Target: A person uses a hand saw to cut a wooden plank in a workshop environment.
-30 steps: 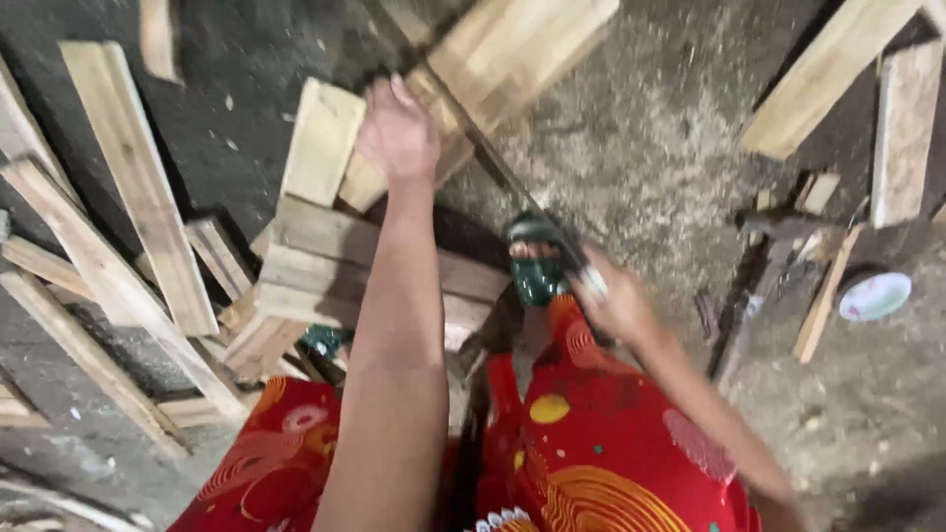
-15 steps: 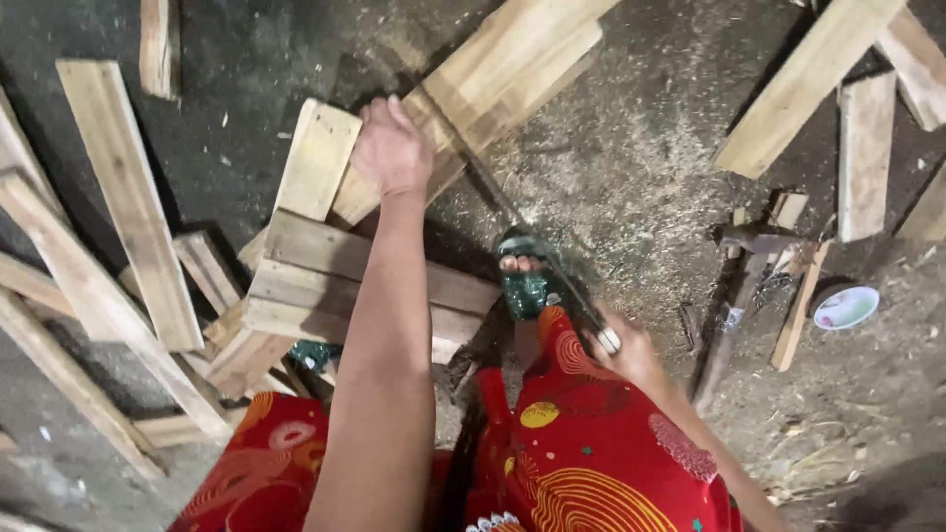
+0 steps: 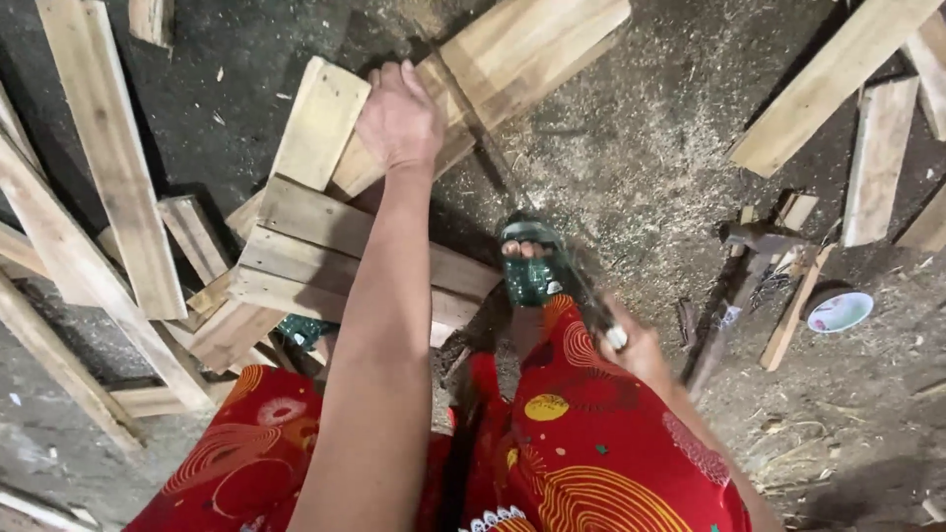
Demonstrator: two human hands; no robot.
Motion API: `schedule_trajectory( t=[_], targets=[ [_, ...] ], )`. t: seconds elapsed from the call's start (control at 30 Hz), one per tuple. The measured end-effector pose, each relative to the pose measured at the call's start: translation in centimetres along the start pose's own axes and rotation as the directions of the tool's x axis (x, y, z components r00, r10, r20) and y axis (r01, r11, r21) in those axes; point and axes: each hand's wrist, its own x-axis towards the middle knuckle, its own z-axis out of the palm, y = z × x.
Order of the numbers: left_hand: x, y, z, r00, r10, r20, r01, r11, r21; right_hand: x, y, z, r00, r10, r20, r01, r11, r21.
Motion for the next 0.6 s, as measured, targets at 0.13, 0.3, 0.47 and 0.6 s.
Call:
schedule_trajectory(
  t=[0.13, 0.3, 0.47, 0.6],
  targets=[
    [-0.2, 0.2, -0.2, 0.997, -0.021, 0.075, 0.019, 0.999, 0.031, 10.8, -10.8, -0.1, 0.967, -0.251, 0.052, 0.254, 0.966, -0.043],
    [0.0, 0.0, 0.0, 0.998, -0.029, 0.047, 0.029, 1.0, 0.005, 7.3, -4.9, 1.2, 0.983, -0.177, 0.05, 0.181, 0.977, -0.11],
    [0.0, 0.1, -0.6, 0.996, -0.017, 0.085, 0.018, 1.0, -0.002, 0.6, 0.5, 0.2, 0.941, -0.337, 0.007, 0.337, 0.94, -0.056],
    [0.0, -0.1, 0.1, 0.999, 0.017, 0.036, -0.018, 1.0, 0.023, 12.6, -11.4, 0.0, 0.954, -0.296, 0.044, 0.298, 0.954, -0.031]
  ],
)
